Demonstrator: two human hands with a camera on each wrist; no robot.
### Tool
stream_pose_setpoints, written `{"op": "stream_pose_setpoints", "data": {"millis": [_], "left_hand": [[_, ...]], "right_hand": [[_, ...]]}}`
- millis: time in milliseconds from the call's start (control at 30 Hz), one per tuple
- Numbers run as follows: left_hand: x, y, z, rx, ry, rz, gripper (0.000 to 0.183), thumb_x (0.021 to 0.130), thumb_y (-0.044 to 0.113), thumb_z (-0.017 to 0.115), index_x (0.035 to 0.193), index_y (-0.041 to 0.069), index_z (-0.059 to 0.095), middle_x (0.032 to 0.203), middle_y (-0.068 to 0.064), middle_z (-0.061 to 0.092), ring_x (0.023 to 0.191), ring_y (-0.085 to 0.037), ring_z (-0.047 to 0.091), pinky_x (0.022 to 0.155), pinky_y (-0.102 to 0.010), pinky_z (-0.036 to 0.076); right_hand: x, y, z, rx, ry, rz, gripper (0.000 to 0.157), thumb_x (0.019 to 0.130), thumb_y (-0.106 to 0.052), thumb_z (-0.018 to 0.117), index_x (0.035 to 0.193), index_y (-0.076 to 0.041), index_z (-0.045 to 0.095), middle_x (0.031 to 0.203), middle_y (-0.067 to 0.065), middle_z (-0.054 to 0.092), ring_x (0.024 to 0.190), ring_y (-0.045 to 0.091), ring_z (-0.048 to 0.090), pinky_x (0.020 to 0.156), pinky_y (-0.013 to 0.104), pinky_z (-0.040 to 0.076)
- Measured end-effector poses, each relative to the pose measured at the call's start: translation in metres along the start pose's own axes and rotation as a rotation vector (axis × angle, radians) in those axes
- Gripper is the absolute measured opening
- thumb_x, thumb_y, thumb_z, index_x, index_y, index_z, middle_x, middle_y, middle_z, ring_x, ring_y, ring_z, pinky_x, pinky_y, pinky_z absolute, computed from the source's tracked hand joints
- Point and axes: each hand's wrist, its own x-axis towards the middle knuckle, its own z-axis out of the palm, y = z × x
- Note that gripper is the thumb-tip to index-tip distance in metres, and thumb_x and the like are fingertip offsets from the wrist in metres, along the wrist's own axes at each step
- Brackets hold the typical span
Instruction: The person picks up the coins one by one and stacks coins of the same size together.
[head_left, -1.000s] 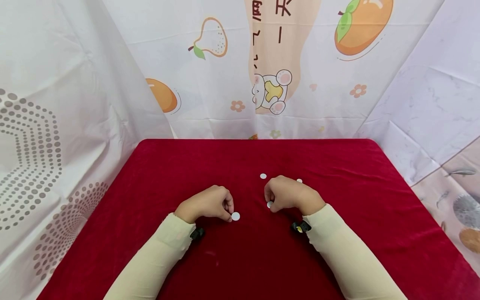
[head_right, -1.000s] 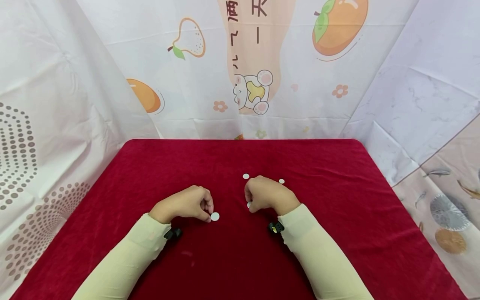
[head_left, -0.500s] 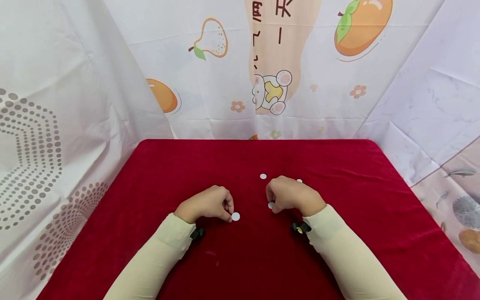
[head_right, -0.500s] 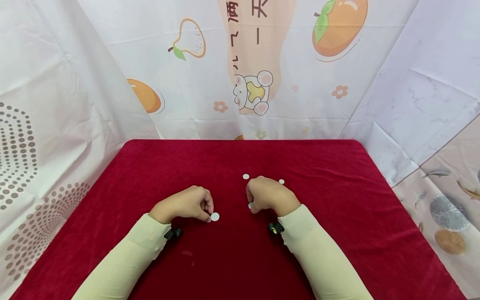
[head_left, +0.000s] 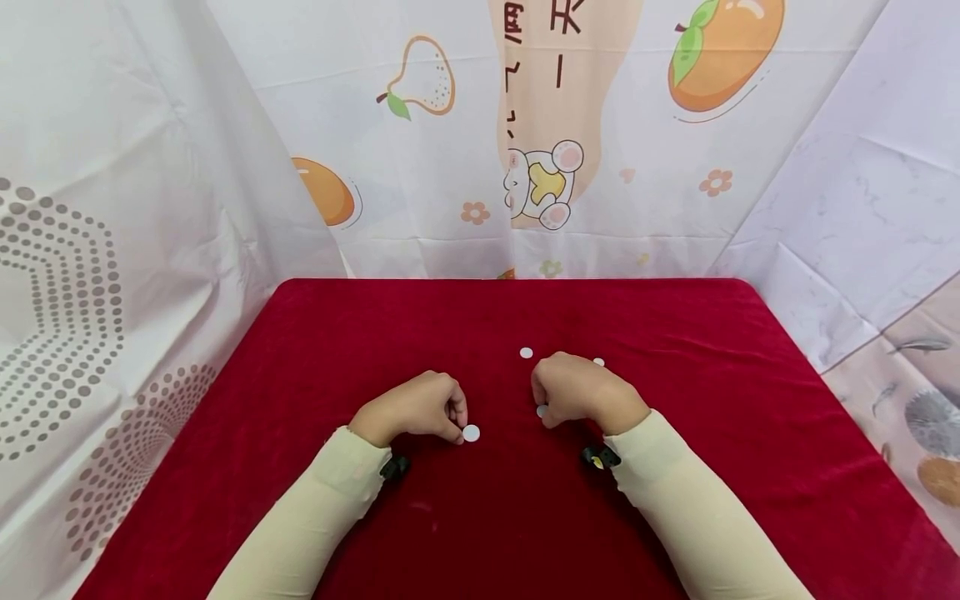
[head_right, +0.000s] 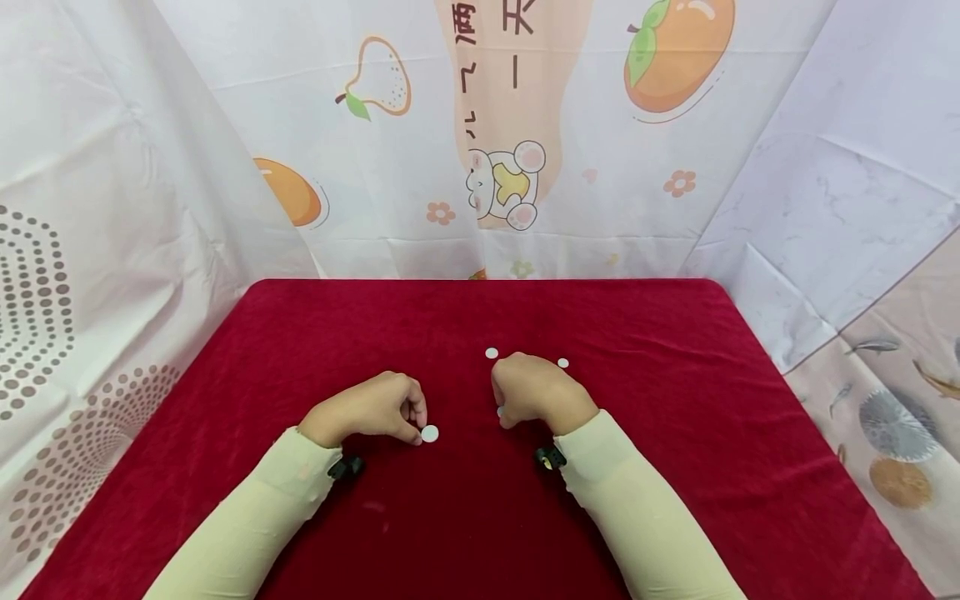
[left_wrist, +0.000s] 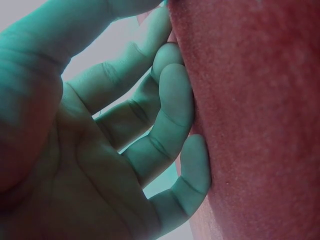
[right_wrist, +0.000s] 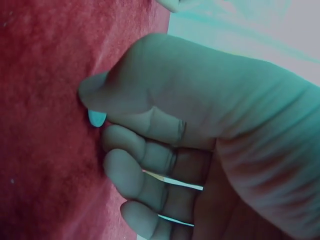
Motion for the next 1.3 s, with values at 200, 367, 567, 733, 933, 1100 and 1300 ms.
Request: {"op": "stream_pose_setpoints", "data": {"millis": [200, 367, 567, 733, 933, 1100, 1300], "left_hand": [[-0.001, -0.002, 0.000, -0.010, 0.000, 0.003, 0.021, 0.075, 0.017, 0.091, 0.071, 0.026, 0.073, 0.070, 0.013, 0.068, 0.067, -0.007, 0.060, 0.065, -0.027, 0.053], [-0.001, -0.001, 0.000, -0.017, -0.008, -0.004, 0.021, 0.076, 0.018, 0.092, 0.072, 0.027, 0.073, 0.071, 0.013, 0.068, 0.067, -0.008, 0.060, 0.066, -0.028, 0.054], [-0.001, 0.002, 0.000, -0.023, -0.008, -0.011, 0.021, 0.076, 0.018, 0.092, 0.072, 0.026, 0.073, 0.072, 0.012, 0.068, 0.069, -0.009, 0.061, 0.067, -0.028, 0.054], [-0.001, 0.002, 0.000, -0.008, -0.007, -0.016, 0.021, 0.076, 0.019, 0.092, 0.072, 0.027, 0.073, 0.071, 0.013, 0.068, 0.068, -0.008, 0.060, 0.067, -0.028, 0.054], [-0.003, 0.001, -0.002, 0.002, 0.000, -0.014, 0.021, 0.075, 0.018, 0.092, 0.072, 0.027, 0.073, 0.070, 0.013, 0.068, 0.067, -0.007, 0.060, 0.067, -0.028, 0.053], [-0.004, 0.000, -0.001, -0.009, -0.009, -0.019, 0.021, 0.076, 0.018, 0.091, 0.072, 0.026, 0.073, 0.070, 0.013, 0.068, 0.068, -0.007, 0.060, 0.067, -0.028, 0.054], [-0.003, 0.001, -0.001, -0.009, -0.007, -0.014, 0.021, 0.076, 0.017, 0.092, 0.072, 0.026, 0.073, 0.071, 0.012, 0.068, 0.068, -0.008, 0.060, 0.067, -0.028, 0.053]], "right_hand": [[0.002, 0.004, 0.000, 0.021, 0.014, -0.036, 0.011, 0.078, -0.017, 0.085, 0.078, -0.022, 0.075, 0.075, -0.012, 0.065, 0.072, 0.010, 0.058, 0.066, 0.028, 0.052], [0.004, 0.006, 0.003, 0.068, 0.023, -0.123, 0.013, 0.080, -0.018, 0.083, 0.075, -0.024, 0.074, 0.072, -0.014, 0.064, 0.069, 0.008, 0.058, 0.065, 0.027, 0.052], [0.005, 0.006, 0.008, 0.104, 0.031, -0.213, 0.012, 0.079, -0.021, 0.082, 0.075, -0.026, 0.072, 0.072, -0.015, 0.065, 0.066, 0.005, 0.059, 0.065, 0.026, 0.053], [-0.001, 0.005, 0.010, 0.129, 0.051, -0.248, 0.011, 0.079, -0.022, 0.083, 0.079, -0.025, 0.073, 0.078, -0.012, 0.068, 0.069, 0.004, 0.059, 0.066, 0.025, 0.054], [-0.010, 0.005, 0.018, 0.159, 0.073, -0.276, 0.013, 0.080, -0.021, 0.085, 0.081, -0.025, 0.072, 0.083, -0.012, 0.066, 0.071, 0.003, 0.059, 0.067, 0.024, 0.054], [-0.010, 0.005, 0.027, 0.174, 0.068, -0.301, 0.013, 0.079, -0.021, 0.085, 0.080, -0.025, 0.073, 0.082, -0.013, 0.066, 0.070, 0.002, 0.059, 0.067, 0.023, 0.054], [-0.010, 0.006, 0.028, 0.178, 0.082, -0.289, 0.014, 0.078, -0.020, 0.085, 0.079, -0.024, 0.072, 0.081, -0.013, 0.066, 0.069, 0.002, 0.059, 0.067, 0.023, 0.055]]}}
